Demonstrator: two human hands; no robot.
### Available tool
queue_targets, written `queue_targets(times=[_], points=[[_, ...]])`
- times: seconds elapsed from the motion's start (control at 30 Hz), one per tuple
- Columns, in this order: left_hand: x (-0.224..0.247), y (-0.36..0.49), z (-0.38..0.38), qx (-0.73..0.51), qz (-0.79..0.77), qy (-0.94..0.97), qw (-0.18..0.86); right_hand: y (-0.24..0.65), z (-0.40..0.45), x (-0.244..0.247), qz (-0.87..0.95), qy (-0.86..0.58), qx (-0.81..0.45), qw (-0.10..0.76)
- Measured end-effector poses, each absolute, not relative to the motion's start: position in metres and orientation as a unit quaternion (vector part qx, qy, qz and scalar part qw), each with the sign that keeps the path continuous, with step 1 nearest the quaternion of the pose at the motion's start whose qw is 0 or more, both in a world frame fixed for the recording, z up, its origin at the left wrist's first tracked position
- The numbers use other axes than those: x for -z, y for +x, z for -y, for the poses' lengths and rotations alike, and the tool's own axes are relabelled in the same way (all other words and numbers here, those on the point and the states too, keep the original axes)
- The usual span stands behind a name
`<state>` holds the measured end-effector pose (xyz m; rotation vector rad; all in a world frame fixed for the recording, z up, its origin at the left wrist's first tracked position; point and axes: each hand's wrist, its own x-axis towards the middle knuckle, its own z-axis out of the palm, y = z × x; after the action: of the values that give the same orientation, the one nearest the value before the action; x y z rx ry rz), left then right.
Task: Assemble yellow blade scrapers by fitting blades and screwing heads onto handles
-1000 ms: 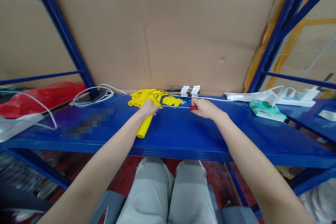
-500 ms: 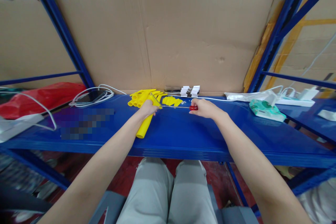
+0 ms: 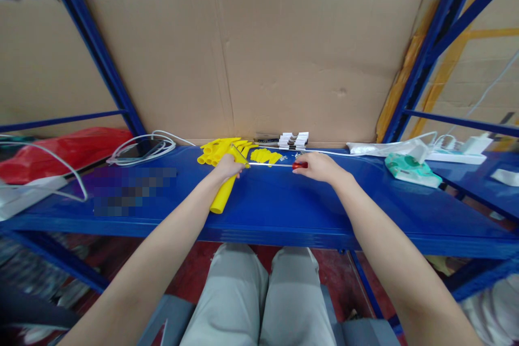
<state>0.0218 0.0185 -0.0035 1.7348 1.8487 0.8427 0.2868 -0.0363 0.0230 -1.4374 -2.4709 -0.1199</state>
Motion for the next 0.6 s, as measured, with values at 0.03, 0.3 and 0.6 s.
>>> queue_targets(times=[0.03, 0.3, 0.6], points=[[0.003, 0.022, -0.018, -0.306, -0.674, 0.632, 0.23, 0.287, 0.037, -0.023, 0.854, -0.5, 0.041, 0.137], [0.001, 0.022, -0.016, -0.292, -0.677, 0.637, 0.223, 0.287, 0.033, -0.018, 0.837, -0.518, 0.061, 0.167], [-0.006, 0.022, -0.008, -0.279, -0.671, 0.653, 0.211, 0.289, 0.037, -0.022, 0.853, -0.498, 0.054, 0.146]])
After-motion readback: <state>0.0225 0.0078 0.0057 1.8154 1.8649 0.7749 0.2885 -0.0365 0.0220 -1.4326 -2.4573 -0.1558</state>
